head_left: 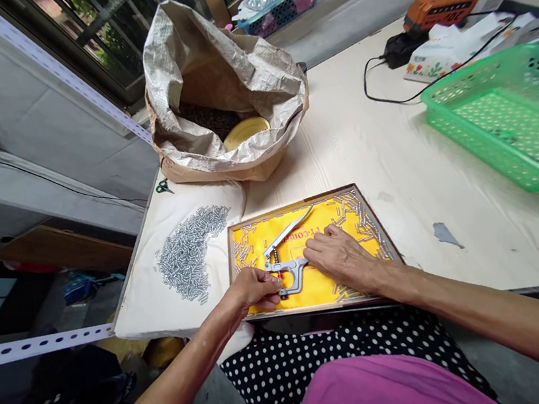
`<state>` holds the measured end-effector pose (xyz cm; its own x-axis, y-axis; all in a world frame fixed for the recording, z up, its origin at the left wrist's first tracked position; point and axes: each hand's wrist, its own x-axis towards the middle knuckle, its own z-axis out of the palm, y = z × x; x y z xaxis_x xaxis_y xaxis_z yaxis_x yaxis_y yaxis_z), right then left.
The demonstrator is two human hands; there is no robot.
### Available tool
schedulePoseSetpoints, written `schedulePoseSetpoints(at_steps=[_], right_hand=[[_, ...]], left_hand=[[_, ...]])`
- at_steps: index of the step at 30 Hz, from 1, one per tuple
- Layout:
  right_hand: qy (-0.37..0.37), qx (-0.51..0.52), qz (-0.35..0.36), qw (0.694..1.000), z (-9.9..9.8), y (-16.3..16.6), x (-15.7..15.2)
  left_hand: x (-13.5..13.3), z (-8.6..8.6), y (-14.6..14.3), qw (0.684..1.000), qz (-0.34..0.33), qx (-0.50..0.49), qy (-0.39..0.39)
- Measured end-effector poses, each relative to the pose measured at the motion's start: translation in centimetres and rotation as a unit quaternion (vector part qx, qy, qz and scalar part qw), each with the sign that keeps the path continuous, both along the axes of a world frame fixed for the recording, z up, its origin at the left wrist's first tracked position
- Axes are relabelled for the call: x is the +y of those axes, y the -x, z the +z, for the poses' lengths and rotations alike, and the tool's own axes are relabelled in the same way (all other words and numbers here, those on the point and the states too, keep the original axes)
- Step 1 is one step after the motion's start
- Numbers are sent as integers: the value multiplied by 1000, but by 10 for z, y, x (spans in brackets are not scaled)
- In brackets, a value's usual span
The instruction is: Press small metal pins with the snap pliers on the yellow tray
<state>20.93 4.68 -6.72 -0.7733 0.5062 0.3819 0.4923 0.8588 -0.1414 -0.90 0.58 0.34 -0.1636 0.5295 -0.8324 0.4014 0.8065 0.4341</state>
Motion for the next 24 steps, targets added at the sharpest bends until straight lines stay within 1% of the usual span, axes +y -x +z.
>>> schedulePoseSetpoints(at_steps=[4, 6, 10, 15, 19, 21, 24], right_hand=[[2, -5, 8, 1000, -1, 0, 0], [4, -7, 10, 1000, 1, -1, -1], [10, -13, 9, 1000, 7, -2, -3], [8, -12, 14, 1000, 8, -3, -3], [34, -26, 5, 999, 6, -2, -3], [53, -39, -2, 998, 8, -3, -2], [76, -33, -13, 997, 13, -6, 5]], left_hand=[[-3, -3, 1, 999, -24, 20, 9], [-6, -5, 3, 999, -33, 14, 9], [-12, -9, 5, 999, -28, -23, -25], [-16, -13, 5, 999, -16, -41, -24], [-18, -15, 5, 998, -1, -49, -37], [-18, -16, 5, 998, -1, -54, -41], [-19, -16, 6, 998, -4, -55, -39]])
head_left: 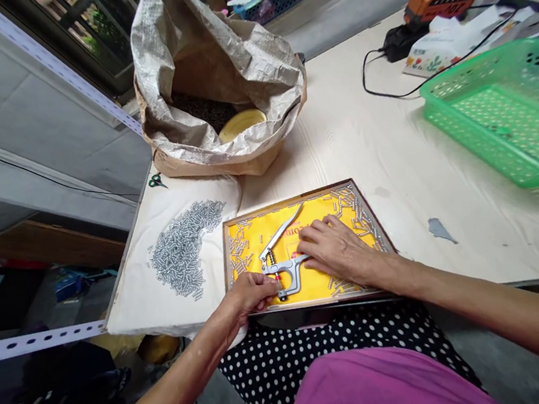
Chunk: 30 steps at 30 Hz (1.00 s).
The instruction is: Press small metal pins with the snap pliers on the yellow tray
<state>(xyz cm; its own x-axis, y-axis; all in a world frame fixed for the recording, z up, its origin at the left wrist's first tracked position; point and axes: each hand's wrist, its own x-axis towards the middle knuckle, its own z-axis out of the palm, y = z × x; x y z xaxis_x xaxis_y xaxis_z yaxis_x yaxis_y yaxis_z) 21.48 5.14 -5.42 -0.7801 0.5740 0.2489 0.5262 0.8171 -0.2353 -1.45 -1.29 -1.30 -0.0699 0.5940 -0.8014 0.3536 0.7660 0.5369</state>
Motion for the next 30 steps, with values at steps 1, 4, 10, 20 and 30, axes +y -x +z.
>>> schedulePoseSetpoints(at_steps=[1, 4, 10, 20, 30], right_hand=[[1, 6, -3, 1000, 2, -1, 4], [-1, 0, 8, 1000, 5, 0, 23], [29, -87, 45, 995, 13, 14, 54], [47, -91, 39, 994, 18, 10, 41], [23, -53, 17, 998, 12, 12, 26]], left_hand=[[0, 0, 0, 1000, 1, 3, 2], [0, 2, -2, 1000, 3, 16, 7], [-2, 3, -2, 1000, -4, 26, -6], [-8, 9, -31, 821, -253, 341, -382], [30, -9, -48, 734, -415, 344, -413]])
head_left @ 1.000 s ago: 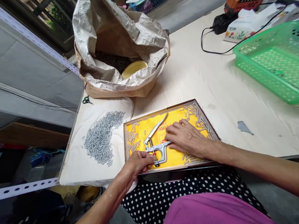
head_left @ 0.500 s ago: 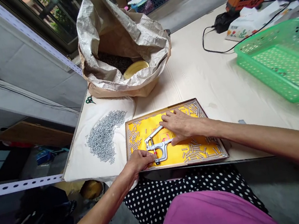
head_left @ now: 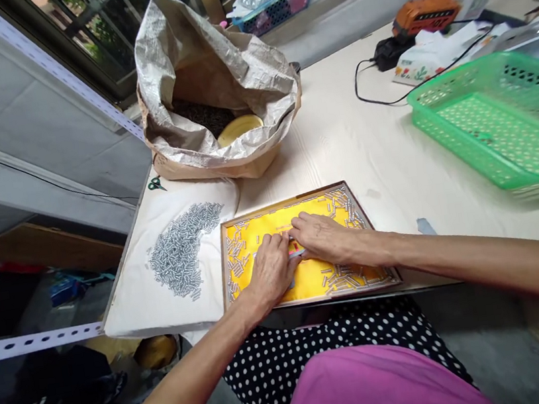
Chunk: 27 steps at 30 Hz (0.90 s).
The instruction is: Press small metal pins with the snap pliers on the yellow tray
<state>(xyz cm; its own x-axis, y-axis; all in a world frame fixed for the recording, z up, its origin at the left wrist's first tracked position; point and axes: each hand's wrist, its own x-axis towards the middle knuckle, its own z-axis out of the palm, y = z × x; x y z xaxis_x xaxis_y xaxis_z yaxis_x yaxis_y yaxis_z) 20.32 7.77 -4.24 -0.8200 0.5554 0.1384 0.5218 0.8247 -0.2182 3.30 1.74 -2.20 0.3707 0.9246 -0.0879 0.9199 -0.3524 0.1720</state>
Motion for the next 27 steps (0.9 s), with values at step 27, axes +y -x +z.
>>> schedulePoseSetpoints(at_steps=[27], right_hand=[[-17, 66, 9, 998, -26, -5, -23]], left_hand=[[-29, 15, 27, 911, 362, -73, 184]])
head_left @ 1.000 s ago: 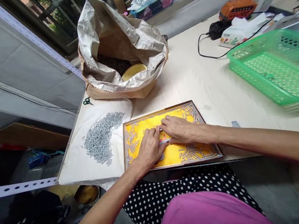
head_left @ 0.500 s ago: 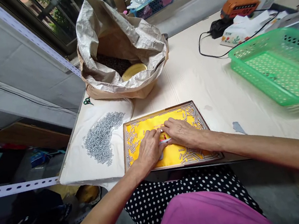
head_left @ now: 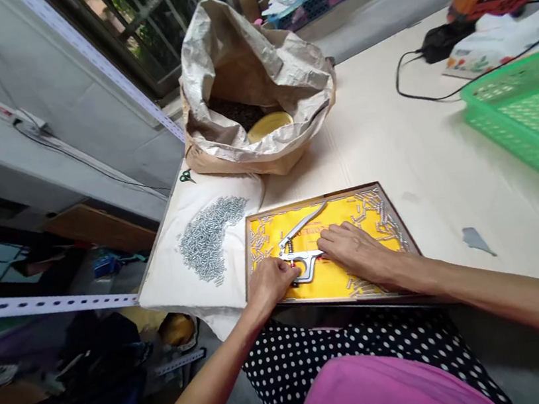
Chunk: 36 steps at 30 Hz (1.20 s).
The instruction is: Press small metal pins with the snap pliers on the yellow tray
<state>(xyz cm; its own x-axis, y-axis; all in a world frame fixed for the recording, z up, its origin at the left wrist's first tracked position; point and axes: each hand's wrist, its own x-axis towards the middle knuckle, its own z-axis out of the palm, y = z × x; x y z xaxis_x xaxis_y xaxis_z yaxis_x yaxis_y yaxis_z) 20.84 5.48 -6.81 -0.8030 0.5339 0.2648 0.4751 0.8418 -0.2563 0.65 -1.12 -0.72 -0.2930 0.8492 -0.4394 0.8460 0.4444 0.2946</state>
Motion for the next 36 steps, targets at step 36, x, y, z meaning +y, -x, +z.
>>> schedulePoseSetpoints(at_steps=[36], right_hand=[[-5, 22, -23, 999, -10, -6, 1]], left_hand=[[97, -8, 147, 965, -125, 206, -99]])
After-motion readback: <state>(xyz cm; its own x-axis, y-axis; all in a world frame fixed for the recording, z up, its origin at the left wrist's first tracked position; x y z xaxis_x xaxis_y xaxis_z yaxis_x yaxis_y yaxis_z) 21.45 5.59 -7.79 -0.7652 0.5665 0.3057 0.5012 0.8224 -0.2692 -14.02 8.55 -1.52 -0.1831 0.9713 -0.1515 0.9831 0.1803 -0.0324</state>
